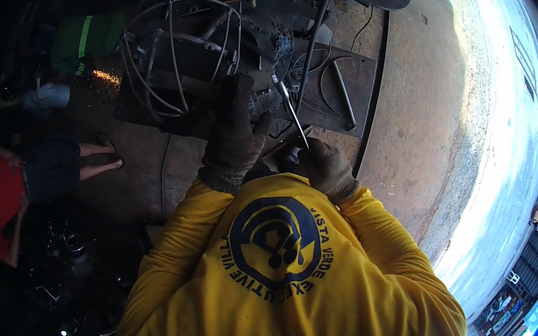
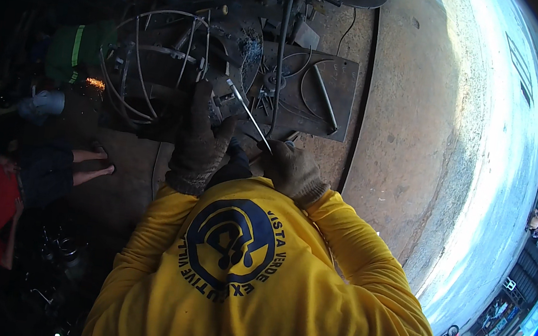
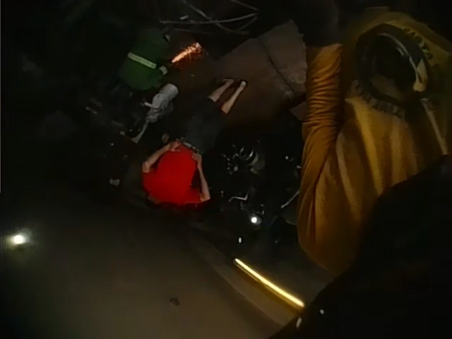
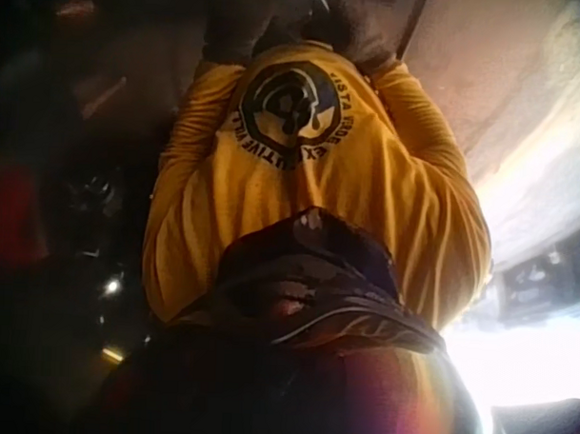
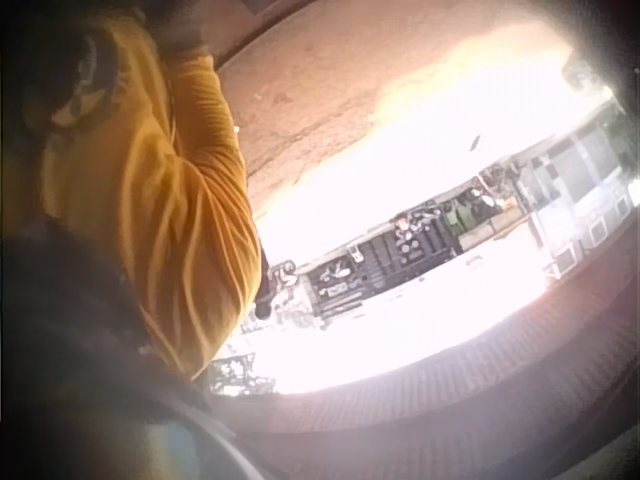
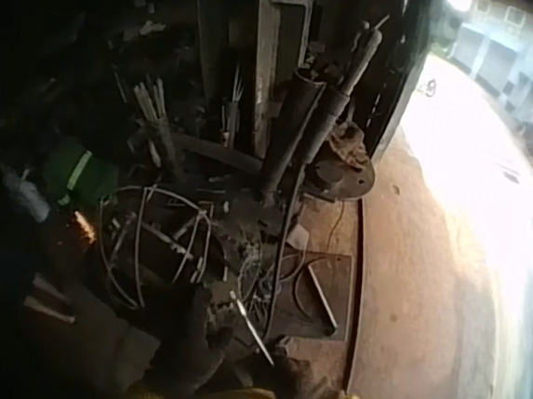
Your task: The person holds a metal workpiece on a table while applying a welding torch to join components, occasionally using a wrench to adjust parts of the assembly.
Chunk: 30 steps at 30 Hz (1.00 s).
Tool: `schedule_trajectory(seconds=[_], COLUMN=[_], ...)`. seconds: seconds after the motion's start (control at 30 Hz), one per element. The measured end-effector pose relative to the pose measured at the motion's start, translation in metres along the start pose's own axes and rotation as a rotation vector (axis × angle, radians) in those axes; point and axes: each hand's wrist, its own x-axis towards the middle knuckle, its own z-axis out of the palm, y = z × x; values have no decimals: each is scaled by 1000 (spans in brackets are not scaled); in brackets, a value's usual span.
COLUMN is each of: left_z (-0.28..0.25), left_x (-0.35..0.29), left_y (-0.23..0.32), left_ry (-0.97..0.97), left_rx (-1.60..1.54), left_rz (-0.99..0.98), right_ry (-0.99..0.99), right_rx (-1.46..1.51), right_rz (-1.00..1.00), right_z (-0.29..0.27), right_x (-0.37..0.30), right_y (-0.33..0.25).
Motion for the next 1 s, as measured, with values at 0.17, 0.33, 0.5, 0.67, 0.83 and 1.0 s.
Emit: schedule_trajectory(seconds=[0.17, 0.33, 0.5, 0.67, 0.83, 1.0], left_z=[0, -2, -2, -2, -1, -3], left_x=[-3, -1, -3, -2, -2, 0], left_y=[-3, -1, -1, -5, -8, -6], left_ry=[-1, -14, -11, -13, 7, 18], left_rx=[-60, -65, -66, -48, 9, -77], left_rz=[-30, -47, -36, -27, -18, -29], right_ry=[-82, -81, -79, -48, -5, -15], right_rx=[-30, -33, -9, 55, 0, -85], right_rz=[84, -2, 8, -1, -19, -36], right_z=[0, 2, 2, 7, 6, 2], right_x=[1, 1, -2, -2, -1, 5], right_y=[-10, -7, -8, 0, -5, -7])
